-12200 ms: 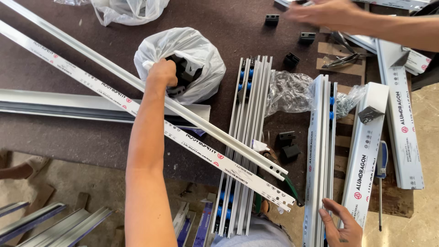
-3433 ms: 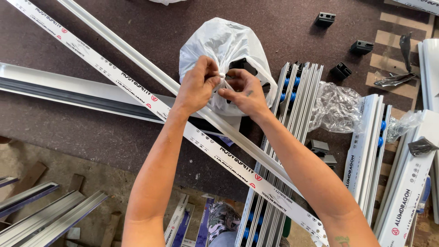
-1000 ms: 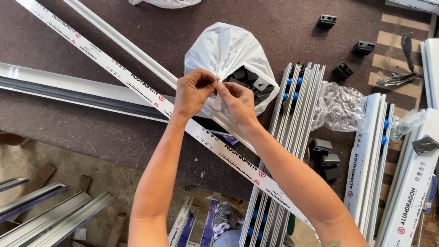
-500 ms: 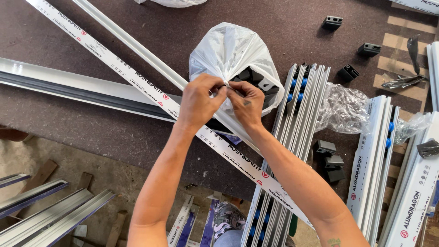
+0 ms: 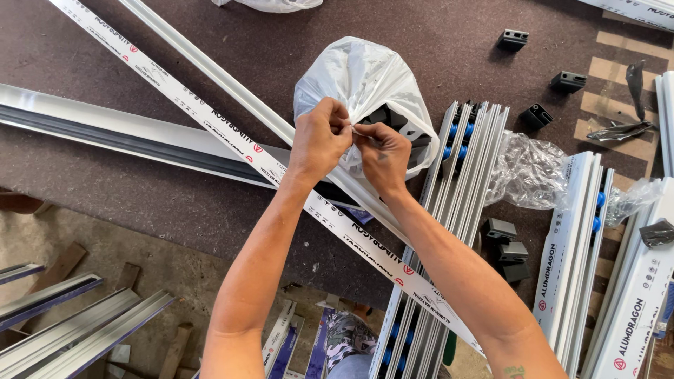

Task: The person inserts black plastic corner connectors into the ends of long aluminum profiles and then uses pliers to crimp them into place. The person repeats this process for multiple profiles, handling them one at a time and stacking the finished pieces.

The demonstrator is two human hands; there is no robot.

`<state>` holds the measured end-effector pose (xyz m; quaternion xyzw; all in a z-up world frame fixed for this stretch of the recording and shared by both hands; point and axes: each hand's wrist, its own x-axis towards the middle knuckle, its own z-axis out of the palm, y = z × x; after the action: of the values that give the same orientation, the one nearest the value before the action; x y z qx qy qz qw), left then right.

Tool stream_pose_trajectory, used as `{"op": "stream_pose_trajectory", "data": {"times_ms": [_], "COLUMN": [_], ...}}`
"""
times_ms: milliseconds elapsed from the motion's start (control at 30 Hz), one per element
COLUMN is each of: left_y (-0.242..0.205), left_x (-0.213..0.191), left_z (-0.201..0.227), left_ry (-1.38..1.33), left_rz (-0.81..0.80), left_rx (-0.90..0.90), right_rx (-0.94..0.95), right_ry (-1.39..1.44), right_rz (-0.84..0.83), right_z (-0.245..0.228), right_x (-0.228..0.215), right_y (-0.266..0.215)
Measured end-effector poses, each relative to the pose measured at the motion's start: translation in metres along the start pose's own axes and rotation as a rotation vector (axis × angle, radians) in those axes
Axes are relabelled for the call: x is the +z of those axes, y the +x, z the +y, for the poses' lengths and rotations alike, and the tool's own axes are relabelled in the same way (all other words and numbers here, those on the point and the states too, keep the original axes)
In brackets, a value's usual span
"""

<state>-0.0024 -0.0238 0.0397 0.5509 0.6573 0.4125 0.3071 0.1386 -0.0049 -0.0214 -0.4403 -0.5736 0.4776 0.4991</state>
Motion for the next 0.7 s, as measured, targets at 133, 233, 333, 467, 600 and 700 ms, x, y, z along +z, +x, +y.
{"op": "stream_pose_trajectory", "data": {"times_ms": [133, 233, 333, 467, 600, 700], "left_y": [0.001, 0.001, -0.003, -0.008, -0.007, -0.004], "left_x": [0.001, -0.004, -0.013, -0.014, -0.004, 0.000], "left_z": [-0.002, -0.001, 0.002, 0.008, 0.012, 0.011], "left_ry": [-0.161, -0.245, -0.157, 0.007, -0.010, -0.004], "left_rz": [0.037, 0.056, 0.074, 0.021, 0.051, 0.058], "left_rx": [0.010, 0.031, 0.132, 0.116, 0.099, 0.097], "right_rx": [0.121, 0.220, 0.281, 0.253, 0.174, 0.110], "right_ry": [0.128, 0.204, 0.239, 0.272, 0.240, 0.150], "right_rz": [-0.030, -0.024, -0.039, -0.090, -0.101, -0.102], "right_z": [0.008, 0.013, 0.016, 0.015, 0.008, 0.000], "right_x": [0.000, -0.002, -0.007, -0.010, -0.008, -0.007], "right_y": [0.007, 0.009, 0.009, 0.007, 0.008, 0.007]}}
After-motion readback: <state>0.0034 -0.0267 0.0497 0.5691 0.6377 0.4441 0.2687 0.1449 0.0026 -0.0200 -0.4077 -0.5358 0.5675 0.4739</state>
